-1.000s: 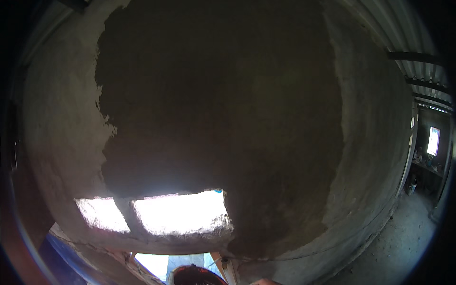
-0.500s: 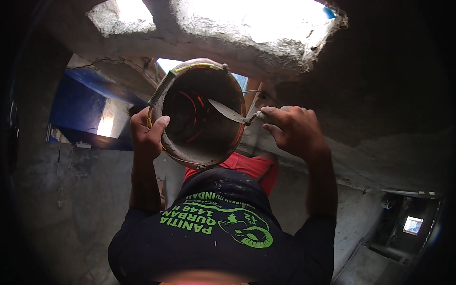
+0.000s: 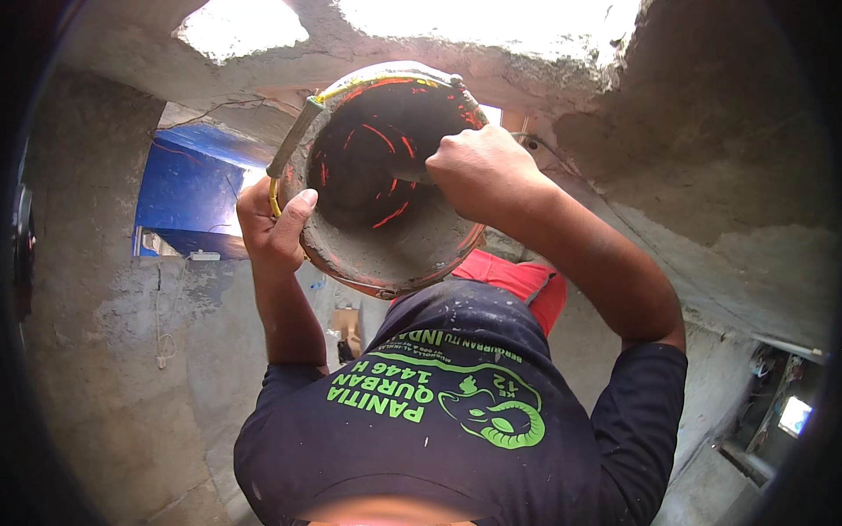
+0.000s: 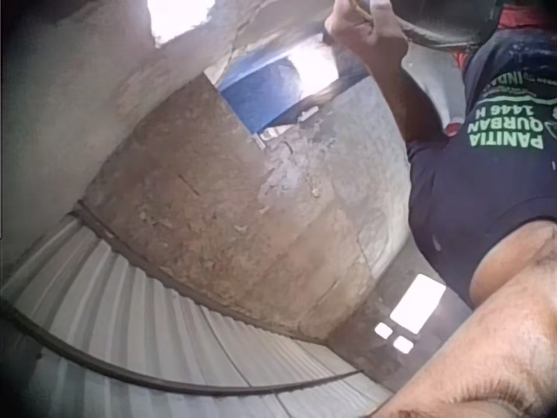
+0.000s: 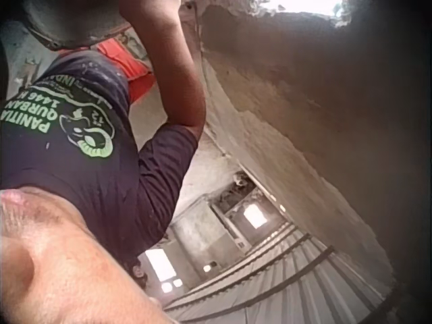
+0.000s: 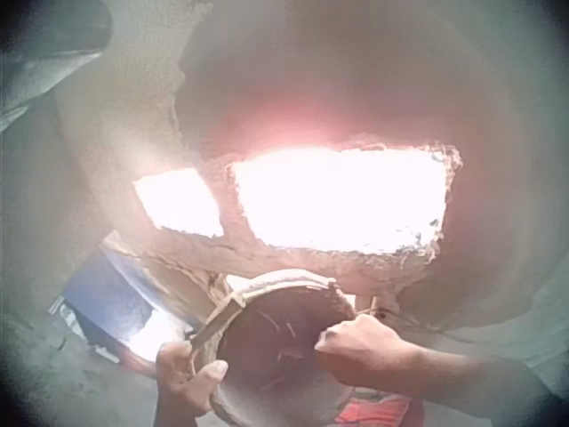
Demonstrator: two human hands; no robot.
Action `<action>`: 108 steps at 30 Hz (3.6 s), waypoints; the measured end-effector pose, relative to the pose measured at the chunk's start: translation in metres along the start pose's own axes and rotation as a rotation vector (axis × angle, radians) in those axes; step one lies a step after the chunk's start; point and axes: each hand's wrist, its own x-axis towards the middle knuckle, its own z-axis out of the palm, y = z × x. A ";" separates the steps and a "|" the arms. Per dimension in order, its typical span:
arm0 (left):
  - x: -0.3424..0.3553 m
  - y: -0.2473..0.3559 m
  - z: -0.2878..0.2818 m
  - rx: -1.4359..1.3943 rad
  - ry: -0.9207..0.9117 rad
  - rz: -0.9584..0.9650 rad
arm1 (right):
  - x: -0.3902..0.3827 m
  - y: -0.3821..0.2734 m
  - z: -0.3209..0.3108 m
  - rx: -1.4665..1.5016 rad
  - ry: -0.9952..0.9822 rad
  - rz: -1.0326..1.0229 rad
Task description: The person repeatedly scoops plaster from a bucket using a trowel and spreads it onto a concrete wall, smoothing the surface with the trowel.
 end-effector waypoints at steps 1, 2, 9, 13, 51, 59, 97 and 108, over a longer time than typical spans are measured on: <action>0.001 0.002 0.002 -0.014 0.027 0.002 | -0.001 -0.002 -0.004 0.059 0.003 -0.038; 0.000 0.002 0.003 -0.028 0.054 0.003 | -0.001 -0.002 -0.007 0.075 0.002 -0.035; 0.018 -0.011 0.011 -0.004 -0.175 -0.091 | 0.015 0.023 0.049 0.668 -0.211 -0.293; 0.021 -0.007 0.015 -0.083 -0.207 -0.224 | 0.014 0.021 0.090 1.188 -0.354 -0.230; 0.007 -0.094 0.062 -0.341 -0.078 -0.205 | -0.284 0.165 -0.580 -1.008 1.657 1.021; -0.008 -0.076 0.010 -0.196 0.022 -0.399 | -0.275 0.151 -0.629 -0.964 1.591 1.183; -0.024 -0.127 0.001 -0.059 0.091 -0.546 | -0.287 0.130 -0.616 -1.009 1.383 0.979; -0.020 -0.122 0.013 -0.120 0.142 -0.397 | -0.332 0.163 -0.555 -1.173 1.210 0.983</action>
